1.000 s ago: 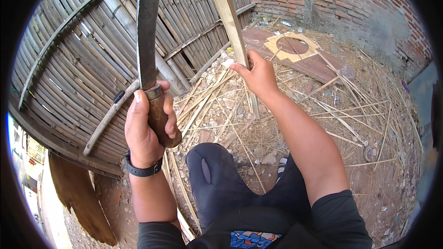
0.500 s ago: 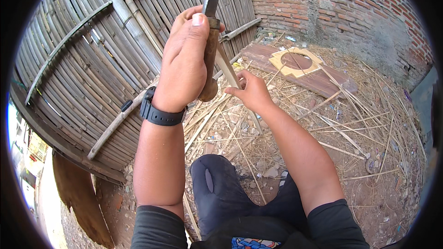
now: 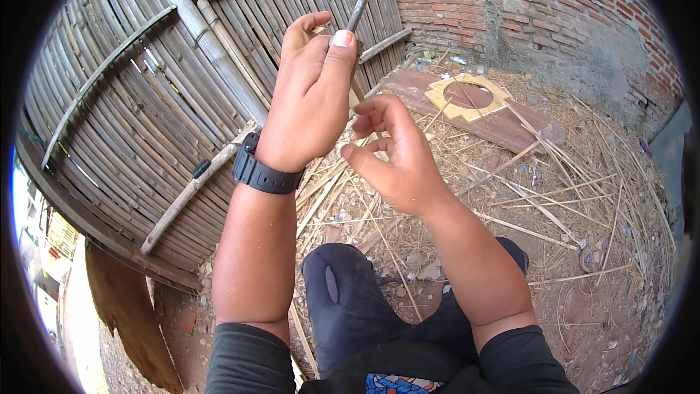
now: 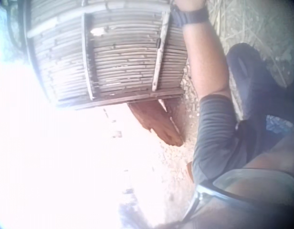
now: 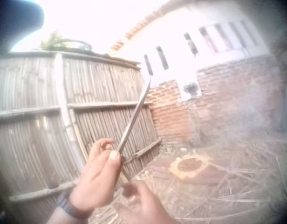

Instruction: The person splits a long bamboo stick into thin strips using a machete. They hold the bamboo with one hand and repeatedly strike it with the machete to separate the strips.

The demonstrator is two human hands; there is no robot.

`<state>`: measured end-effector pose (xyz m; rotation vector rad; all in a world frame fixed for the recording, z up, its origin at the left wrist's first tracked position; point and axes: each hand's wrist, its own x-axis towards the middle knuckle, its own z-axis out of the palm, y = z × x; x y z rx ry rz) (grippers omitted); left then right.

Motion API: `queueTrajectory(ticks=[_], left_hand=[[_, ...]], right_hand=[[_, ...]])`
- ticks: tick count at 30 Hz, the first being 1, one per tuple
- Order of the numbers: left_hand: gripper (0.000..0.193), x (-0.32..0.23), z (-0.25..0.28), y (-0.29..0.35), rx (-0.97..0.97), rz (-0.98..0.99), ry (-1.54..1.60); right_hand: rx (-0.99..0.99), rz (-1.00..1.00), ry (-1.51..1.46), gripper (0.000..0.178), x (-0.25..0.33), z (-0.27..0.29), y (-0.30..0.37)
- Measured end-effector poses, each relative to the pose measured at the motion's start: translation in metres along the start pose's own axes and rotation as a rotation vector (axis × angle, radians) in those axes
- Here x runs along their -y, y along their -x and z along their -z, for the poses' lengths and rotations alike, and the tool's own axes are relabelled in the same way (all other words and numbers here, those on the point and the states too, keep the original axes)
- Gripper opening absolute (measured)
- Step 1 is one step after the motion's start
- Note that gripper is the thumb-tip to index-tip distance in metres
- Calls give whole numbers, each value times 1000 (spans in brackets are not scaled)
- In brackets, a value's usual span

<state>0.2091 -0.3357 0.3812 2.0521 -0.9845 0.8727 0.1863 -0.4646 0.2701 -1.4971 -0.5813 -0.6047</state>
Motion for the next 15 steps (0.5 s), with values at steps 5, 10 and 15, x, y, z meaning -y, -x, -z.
queueTrajectory(ticks=[5, 10, 15], left_hand=[[49, -2, 5, -4, 91, 65, 63], [43, -10, 4, -7, 84, 94, 157], [47, -24, 16, -6, 254, 89, -72]], right_hand=[[216, -31, -237, 73, 28, -13, -25], [278, -118, -624, 83, 51, -11, -28], [217, -168, -631, 73, 49, -7, -16]])
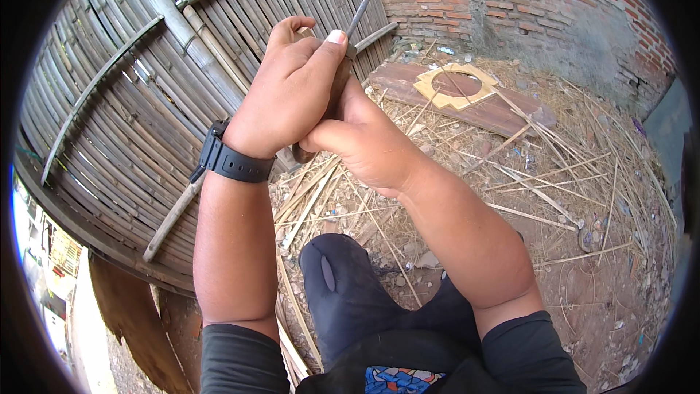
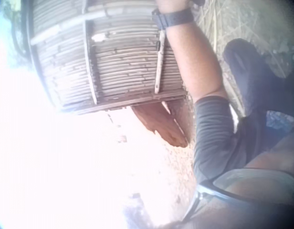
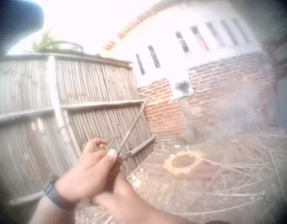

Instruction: The person splits a long bamboo stick into thin strips using a machete. They hold the bamboo with one hand and repeatedly strike it with the machete to separate the strips.

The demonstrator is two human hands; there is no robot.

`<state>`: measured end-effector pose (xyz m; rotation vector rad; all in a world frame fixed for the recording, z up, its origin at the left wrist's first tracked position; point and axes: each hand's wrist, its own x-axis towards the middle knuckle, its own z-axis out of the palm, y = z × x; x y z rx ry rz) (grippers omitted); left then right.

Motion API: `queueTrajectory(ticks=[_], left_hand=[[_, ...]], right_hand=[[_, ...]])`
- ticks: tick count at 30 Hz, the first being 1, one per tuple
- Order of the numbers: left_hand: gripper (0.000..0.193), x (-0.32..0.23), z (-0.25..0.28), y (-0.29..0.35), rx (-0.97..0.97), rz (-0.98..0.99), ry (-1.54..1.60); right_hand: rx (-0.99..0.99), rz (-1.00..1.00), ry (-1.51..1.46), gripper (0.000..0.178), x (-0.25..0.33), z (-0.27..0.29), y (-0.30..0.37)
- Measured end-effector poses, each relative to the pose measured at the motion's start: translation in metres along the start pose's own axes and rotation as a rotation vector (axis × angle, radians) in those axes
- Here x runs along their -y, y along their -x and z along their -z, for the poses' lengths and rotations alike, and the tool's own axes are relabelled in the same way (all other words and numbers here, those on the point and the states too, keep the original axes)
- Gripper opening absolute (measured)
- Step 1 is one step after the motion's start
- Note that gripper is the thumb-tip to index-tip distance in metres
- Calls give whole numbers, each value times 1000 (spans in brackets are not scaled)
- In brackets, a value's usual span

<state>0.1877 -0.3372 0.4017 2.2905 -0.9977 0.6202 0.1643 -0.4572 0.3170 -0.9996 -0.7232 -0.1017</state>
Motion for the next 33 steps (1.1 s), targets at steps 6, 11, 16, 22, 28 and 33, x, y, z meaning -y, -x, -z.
queueTrajectory(ticks=[6, 11, 16, 22, 28, 33], left_hand=[[23, 23, -1, 14, -294, -139, 20], [52, 50, -34, 36, -605, -249, 187], [66, 64, -41, 40, -629, -195, 566], [34, 98, -45, 28, -564, -200, 1058], [30, 121, -34, 24, -576, -202, 987], [54, 148, -20, 38, -344, -258, 1291]], right_hand=[[-300, -89, -32, 35, 12, 48, 60], [-554, -257, 117, 26, -33, 89, 118], [-513, -558, 268, 29, -79, 127, 152], [-439, -581, 649, 42, -105, 119, 148], [-229, -599, 756, 44, -120, 102, 115], [-241, -835, 750, 42, -158, 125, 128]])
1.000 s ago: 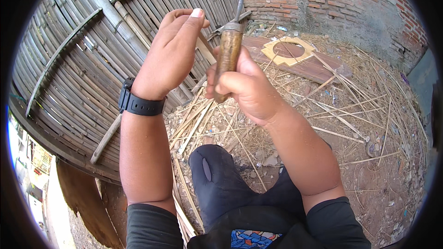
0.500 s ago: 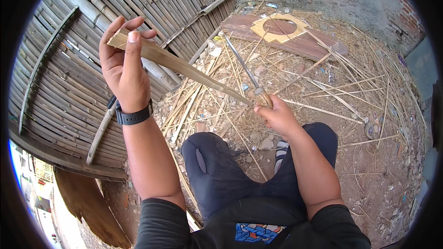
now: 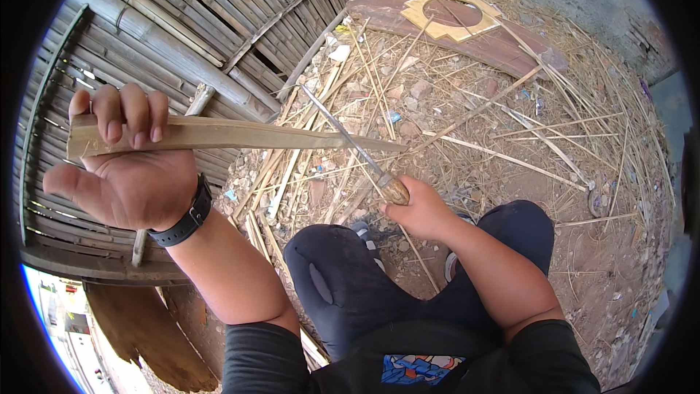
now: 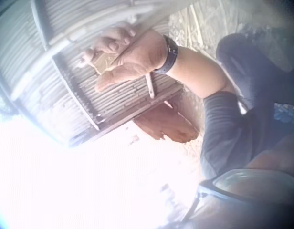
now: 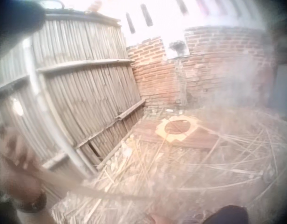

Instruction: The person splits a long bamboo stick into thin strips using a machete. They hold the bamboo with one hand and repeatedly strike it with the machete to separate the strips.

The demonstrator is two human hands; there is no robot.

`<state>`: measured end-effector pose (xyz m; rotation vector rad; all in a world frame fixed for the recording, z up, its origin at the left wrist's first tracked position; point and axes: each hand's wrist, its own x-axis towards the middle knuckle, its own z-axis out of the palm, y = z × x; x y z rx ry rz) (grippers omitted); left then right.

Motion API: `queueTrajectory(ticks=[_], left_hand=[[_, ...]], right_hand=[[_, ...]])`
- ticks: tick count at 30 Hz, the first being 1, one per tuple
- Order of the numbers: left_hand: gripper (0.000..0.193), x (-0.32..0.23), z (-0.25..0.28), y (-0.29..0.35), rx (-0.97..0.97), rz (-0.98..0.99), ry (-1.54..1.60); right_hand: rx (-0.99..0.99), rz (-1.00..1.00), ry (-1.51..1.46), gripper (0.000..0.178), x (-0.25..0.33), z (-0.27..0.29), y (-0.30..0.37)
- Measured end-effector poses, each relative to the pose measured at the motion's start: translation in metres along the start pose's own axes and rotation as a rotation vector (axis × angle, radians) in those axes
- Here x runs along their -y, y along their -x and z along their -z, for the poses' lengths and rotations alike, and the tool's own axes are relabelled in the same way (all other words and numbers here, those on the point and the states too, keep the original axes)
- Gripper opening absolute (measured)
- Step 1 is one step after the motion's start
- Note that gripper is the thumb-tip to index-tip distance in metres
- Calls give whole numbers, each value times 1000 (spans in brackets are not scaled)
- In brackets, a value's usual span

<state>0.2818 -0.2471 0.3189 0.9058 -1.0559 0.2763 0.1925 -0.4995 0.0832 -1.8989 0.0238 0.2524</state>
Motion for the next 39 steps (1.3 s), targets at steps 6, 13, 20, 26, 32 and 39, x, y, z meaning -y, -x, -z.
queueTrajectory(ticks=[6, 13, 20, 26, 32, 39], left_hand=[[43, -22, 8, 18, -129, 26, 10], [59, -1, 12, 13, -442, -67, -279], [61, -6, 8, 22, -541, -117, -381], [58, -7, 25, 15, -658, -92, -497], [55, -6, 50, 19, -656, -73, -459], [50, -23, 71, 17, -574, -75, -372]], right_hand=[[50, 158, 29, 37, 39, -5, 13], [-175, -77, 34, 34, -70, -53, -30], [-40, 157, -30, 33, 35, -60, -13], [-183, -26, -92, 34, -79, -105, -58], [-148, -181, -91, 35, -129, -92, -80], [-12, 232, -35, 27, 5, -87, -36]])
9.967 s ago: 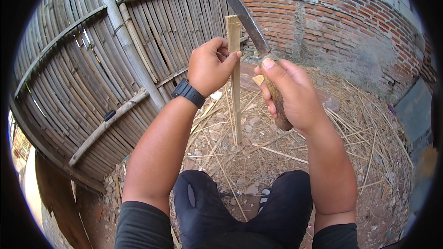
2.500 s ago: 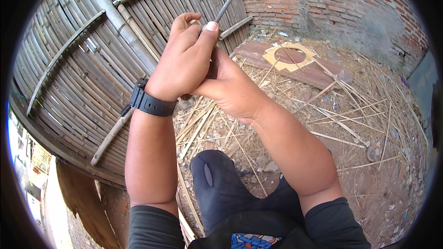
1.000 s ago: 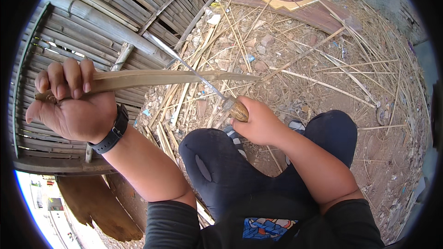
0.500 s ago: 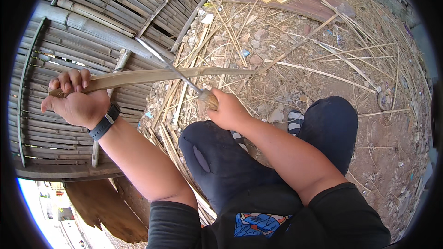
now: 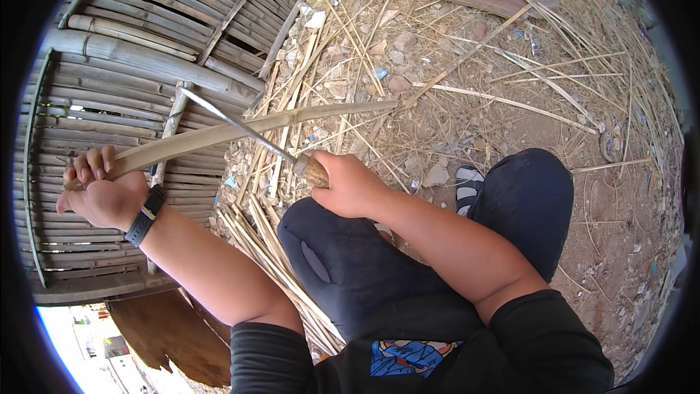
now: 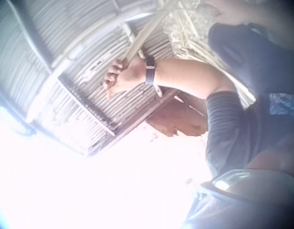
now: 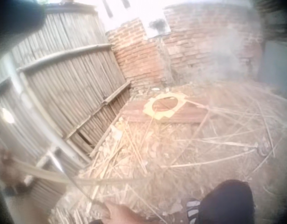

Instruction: The person splits a long bamboo stick into thin strips using a machete. They hold the bamboo with one hand and repeatedly strike it with the machete to separate the strips.

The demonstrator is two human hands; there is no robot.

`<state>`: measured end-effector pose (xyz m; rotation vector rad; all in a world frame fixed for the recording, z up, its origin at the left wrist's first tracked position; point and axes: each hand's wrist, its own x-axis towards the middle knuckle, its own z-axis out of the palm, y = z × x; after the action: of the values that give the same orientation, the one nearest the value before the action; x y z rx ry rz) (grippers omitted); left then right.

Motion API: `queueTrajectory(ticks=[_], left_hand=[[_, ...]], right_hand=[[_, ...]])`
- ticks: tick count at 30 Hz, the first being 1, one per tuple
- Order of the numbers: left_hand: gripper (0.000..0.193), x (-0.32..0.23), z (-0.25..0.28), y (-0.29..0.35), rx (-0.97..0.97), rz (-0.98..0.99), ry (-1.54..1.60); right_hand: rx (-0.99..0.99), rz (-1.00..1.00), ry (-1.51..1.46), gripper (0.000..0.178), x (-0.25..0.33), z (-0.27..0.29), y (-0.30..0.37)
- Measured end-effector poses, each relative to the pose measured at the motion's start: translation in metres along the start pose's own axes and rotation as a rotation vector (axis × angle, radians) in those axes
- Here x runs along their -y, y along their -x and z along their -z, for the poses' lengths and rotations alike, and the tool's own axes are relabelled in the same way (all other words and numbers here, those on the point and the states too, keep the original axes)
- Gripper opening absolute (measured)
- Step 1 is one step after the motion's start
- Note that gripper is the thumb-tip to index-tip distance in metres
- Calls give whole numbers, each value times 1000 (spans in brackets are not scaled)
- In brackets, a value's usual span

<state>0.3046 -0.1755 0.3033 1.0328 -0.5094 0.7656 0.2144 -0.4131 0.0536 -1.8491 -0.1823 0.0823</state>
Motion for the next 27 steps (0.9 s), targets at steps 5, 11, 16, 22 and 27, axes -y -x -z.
queueTrajectory(ticks=[5, 11, 16, 22, 27], left_hand=[[52, 3, -7, 7, -95, -54, -101], [54, 8, 11, 4, -228, -60, -168], [56, 6, 15, 5, -218, -48, -147], [54, 2, 14, 10, -217, -83, -198], [52, 10, 25, 5, -318, -87, -271]], right_hand=[[-259, -410, -143, 51, -150, -26, -6], [-150, -476, -30, 37, -144, -13, -24], [-23, -71, -44, 40, -37, -20, -15], [-97, -233, -14, 43, -115, -27, -11], [-161, -531, 58, 41, -182, -22, -21]])
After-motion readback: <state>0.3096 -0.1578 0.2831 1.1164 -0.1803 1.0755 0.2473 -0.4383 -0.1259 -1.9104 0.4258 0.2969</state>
